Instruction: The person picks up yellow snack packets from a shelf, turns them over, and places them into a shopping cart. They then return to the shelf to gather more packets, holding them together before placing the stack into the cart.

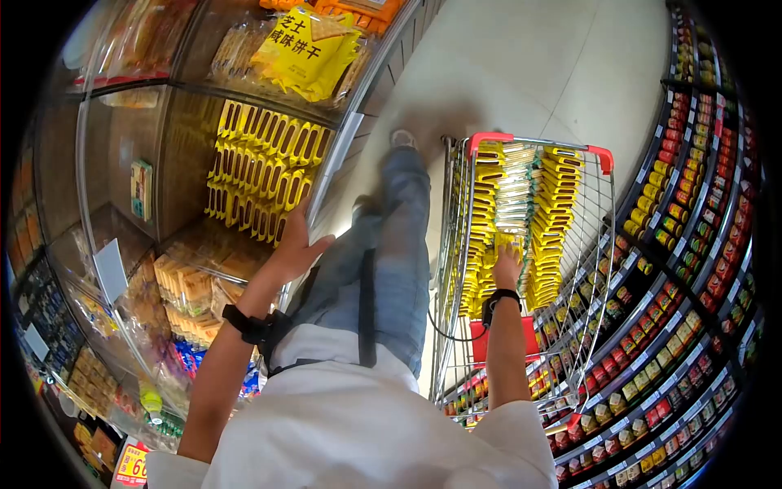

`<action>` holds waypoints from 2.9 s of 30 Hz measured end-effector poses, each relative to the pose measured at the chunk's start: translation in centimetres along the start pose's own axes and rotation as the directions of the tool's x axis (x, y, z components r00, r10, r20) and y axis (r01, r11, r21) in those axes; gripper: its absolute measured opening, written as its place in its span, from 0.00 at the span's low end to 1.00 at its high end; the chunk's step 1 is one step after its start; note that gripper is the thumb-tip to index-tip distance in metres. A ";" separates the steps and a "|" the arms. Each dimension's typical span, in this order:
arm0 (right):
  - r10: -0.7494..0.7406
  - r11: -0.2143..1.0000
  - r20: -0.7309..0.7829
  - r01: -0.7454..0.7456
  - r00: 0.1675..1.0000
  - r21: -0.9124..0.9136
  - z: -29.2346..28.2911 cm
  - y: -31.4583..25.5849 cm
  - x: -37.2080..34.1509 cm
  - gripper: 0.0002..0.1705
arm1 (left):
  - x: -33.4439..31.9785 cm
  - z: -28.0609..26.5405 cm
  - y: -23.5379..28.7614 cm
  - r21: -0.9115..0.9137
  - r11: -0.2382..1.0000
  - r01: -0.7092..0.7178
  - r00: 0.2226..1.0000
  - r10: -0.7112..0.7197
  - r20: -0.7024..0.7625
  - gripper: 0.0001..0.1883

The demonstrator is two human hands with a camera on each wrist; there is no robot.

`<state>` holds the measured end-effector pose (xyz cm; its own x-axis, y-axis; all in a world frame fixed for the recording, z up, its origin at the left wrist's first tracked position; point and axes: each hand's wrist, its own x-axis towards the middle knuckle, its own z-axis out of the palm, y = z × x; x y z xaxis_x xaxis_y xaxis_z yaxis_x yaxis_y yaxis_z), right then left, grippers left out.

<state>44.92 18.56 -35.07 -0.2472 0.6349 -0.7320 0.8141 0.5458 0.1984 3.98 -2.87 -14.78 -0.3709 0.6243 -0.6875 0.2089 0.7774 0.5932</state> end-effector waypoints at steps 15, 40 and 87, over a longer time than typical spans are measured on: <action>-0.006 0.963 -0.027 0.013 1.000 0.270 -4.1 1.3 0.7 0.22 | -1.8 -0.9 -0.4 -0.007 0.994 -0.107 0.994 0.106 -0.031 0.39; -0.915 0.308 -0.371 0.867 0.157 -0.392 -32.4 -33.3 -10.4 0.13 | -6.4 -7.2 -10.8 0.547 0.774 0.318 0.564 0.309 -0.766 0.07; -0.632 0.774 -0.467 0.469 0.619 -0.426 -26.3 -39.6 -5.3 0.37 | -6.7 -7.8 -10.0 0.405 0.874 0.268 0.593 0.182 -0.784 0.07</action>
<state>0.17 7.93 -21.93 -0.9125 0.3035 -0.2743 0.2905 0.9528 0.0878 -2.65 -15.43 -12.79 -0.8917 0.4518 0.0283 0.4499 0.8777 0.1647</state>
